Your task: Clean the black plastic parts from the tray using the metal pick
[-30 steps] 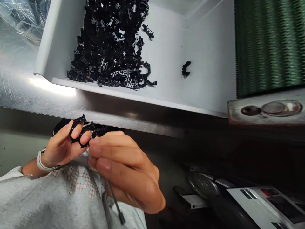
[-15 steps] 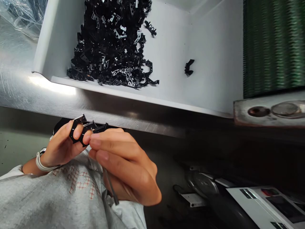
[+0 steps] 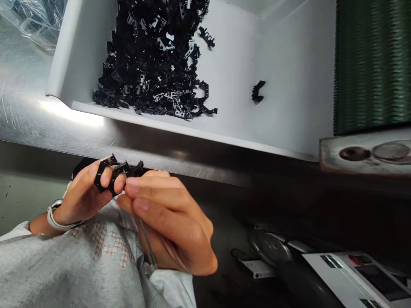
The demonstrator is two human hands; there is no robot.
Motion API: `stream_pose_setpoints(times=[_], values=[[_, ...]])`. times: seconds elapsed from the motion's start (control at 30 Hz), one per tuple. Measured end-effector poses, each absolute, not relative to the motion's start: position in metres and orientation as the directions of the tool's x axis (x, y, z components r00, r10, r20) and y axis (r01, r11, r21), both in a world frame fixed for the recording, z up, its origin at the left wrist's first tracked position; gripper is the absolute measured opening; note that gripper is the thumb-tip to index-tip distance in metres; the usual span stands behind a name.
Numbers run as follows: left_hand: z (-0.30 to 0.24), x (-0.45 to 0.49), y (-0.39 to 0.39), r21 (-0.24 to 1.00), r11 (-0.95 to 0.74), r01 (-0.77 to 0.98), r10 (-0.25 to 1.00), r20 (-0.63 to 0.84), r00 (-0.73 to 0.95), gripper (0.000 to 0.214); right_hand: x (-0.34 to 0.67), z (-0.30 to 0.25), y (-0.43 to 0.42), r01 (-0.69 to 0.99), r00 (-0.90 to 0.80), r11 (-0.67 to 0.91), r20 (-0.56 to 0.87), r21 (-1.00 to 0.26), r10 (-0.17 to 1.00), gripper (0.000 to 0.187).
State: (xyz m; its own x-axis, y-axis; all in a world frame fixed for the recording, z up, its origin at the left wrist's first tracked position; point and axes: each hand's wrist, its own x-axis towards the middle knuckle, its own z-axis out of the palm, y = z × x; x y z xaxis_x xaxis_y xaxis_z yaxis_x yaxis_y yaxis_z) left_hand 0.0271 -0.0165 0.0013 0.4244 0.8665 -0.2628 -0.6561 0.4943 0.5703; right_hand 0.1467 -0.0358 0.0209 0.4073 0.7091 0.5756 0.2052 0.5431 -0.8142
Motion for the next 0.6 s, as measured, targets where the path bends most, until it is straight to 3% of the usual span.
stream_pose_setpoints(times=[0.1, 0.27, 0.47, 0.6], values=[[0.001, 0.026, -0.017, 0.569, 0.485, -0.665, 0.872, -0.25, 0.422, 0.033, 0.152, 0.018, -0.04, 0.232, 0.367, 0.53, 0.578, -0.815, 0.729, 0.042], [0.006, 0.026, -0.013, 0.581, 0.479, -0.658, 0.876, -0.266, 0.403, 0.034, 0.159, 0.02, -0.04, 0.272, 0.214, 0.562, 0.619, -0.781, 0.756, 0.03], [0.007, 0.027, -0.012, 0.553, 0.48, -0.681, 0.875, -0.244, 0.418, 0.032, 0.15, 0.028, -0.032, 0.228, 0.316, 0.549, 0.594, -0.804, 0.74, 0.012], [0.006, 0.024, -0.013, 0.545, 0.511, -0.665, 0.857, -0.269, 0.439, 0.033, 0.151, 0.028, -0.03, 0.237, 0.313, 0.55, 0.599, -0.801, 0.737, 0.027]])
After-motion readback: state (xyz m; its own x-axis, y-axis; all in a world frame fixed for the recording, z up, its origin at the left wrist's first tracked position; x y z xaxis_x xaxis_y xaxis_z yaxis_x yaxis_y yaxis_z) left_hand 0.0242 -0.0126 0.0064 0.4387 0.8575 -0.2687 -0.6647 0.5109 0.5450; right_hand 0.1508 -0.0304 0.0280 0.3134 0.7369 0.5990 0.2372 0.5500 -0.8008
